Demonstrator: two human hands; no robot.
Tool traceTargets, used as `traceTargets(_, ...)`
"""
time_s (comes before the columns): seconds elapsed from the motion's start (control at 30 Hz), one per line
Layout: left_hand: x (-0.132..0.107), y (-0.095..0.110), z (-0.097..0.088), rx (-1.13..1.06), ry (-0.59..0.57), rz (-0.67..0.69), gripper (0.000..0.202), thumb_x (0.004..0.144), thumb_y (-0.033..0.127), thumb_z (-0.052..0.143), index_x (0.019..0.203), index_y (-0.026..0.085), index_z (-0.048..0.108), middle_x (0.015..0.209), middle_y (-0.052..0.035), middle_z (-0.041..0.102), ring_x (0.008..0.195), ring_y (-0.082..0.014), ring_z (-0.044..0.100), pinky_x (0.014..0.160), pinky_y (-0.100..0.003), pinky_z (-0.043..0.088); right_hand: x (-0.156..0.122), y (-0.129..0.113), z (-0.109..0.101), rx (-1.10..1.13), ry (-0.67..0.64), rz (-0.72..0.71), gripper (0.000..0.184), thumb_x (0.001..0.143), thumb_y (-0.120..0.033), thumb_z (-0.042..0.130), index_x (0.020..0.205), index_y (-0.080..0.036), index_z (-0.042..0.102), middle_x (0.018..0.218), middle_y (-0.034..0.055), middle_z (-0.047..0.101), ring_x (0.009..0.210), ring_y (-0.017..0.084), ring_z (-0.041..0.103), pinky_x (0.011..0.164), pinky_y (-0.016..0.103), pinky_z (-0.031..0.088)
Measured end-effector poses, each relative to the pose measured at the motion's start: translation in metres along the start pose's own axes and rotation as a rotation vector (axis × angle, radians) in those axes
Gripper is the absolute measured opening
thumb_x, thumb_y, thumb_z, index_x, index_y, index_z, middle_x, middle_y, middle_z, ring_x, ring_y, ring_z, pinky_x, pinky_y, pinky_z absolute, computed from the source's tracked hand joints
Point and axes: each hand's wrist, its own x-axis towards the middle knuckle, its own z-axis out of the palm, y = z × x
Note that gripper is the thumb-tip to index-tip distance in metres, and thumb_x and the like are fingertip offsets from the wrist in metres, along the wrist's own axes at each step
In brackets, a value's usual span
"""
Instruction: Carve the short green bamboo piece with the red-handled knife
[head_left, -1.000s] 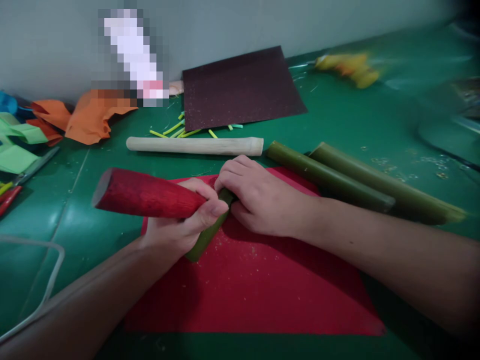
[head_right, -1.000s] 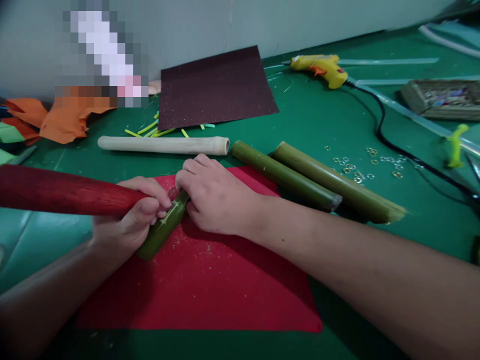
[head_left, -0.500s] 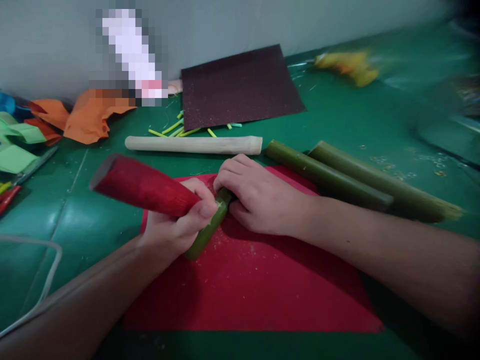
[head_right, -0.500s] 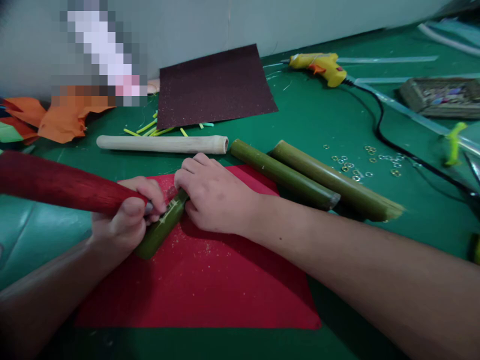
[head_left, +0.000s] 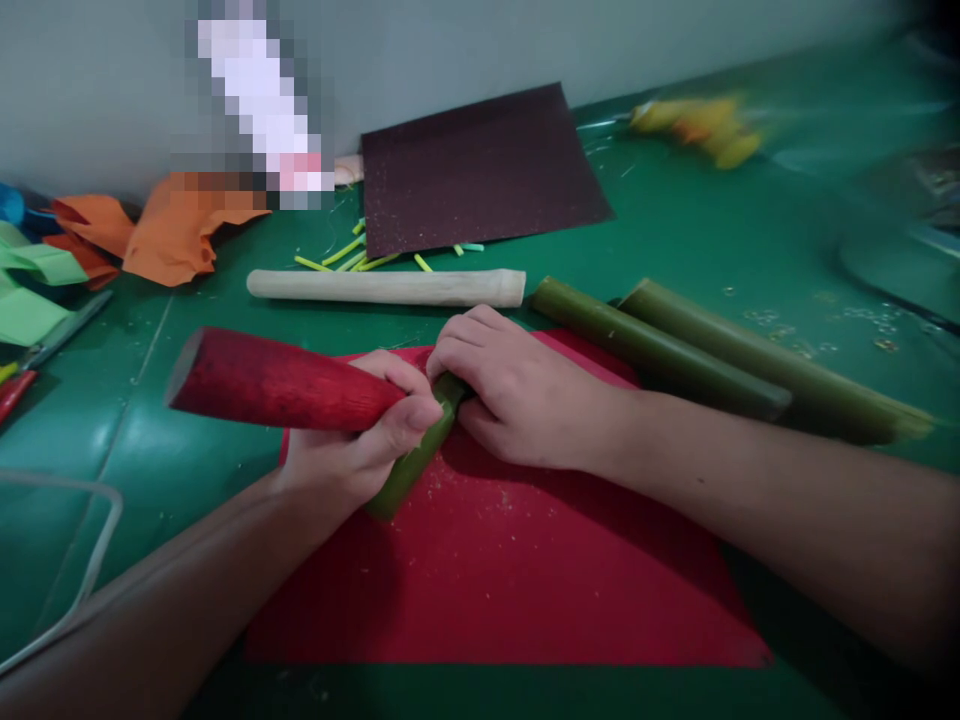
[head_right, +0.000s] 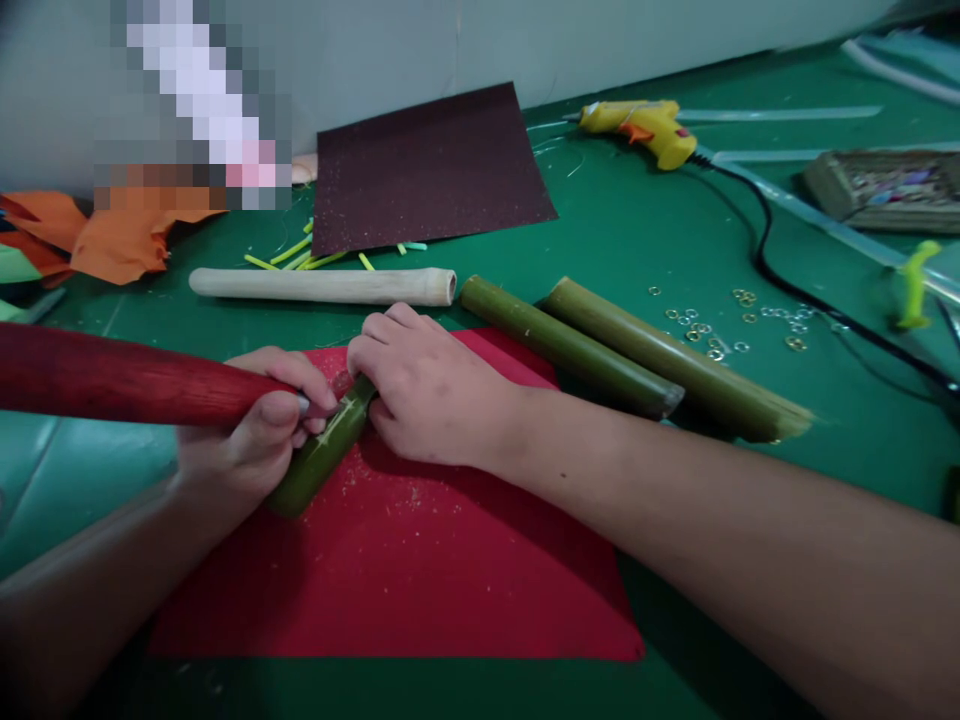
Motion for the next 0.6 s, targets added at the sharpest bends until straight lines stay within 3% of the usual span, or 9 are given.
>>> traceTargets(0.2, -0.0022, -0.0015, 0.0041, -0.151, 0.021, 0.033, 0.054, 0.094, 0.060, 0.063, 0.061, 0.017, 0.061, 0.052, 0.0014, 0.051, 0.044, -0.0070, 0.042, 0.041, -0.024, 0.034, -0.0002, 0.0001, 0.0007, -0.020, 0.001, -0.008, 0.019, 0.082, -0.011, 0.047, 0.092, -0.011, 0.063, 0.096, 0.0139, 0.059, 0.092, 0.025, 0.046, 0.085, 0.042, 0.041)
traceTargets(0.4, -0.0034, -0.0042, 0.0009, -0.072, 0.010, 0.019, 0.045, 0.091, 0.060, 0.067, 0.073, 0.019, 0.069, 0.063, 0.0000, 0.061, 0.048, -0.0082, 0.049, 0.044, -0.023, 0.039, -0.0006, 0.0000, 0.0009, -0.006, 0.009, -0.011, 0.019, 0.082, -0.010, 0.048, 0.093, -0.012, 0.063, 0.096, 0.0129, 0.060, 0.091, 0.024, 0.047, 0.085, 0.041, 0.041)
traceTargets(0.6, -0.0032, -0.0001, 0.0014, -0.054, 0.021, -0.042, 0.044, 0.088, 0.060, 0.072, 0.071, 0.019, 0.070, 0.059, 0.0008, 0.058, 0.044, -0.0079, 0.046, 0.040, -0.023, 0.037, -0.0011, 0.0016, 0.0006, -0.003, 0.015, -0.025, 0.020, 0.083, -0.011, 0.047, 0.094, -0.012, 0.064, 0.097, 0.0132, 0.060, 0.091, 0.024, 0.047, 0.086, 0.041, 0.040)
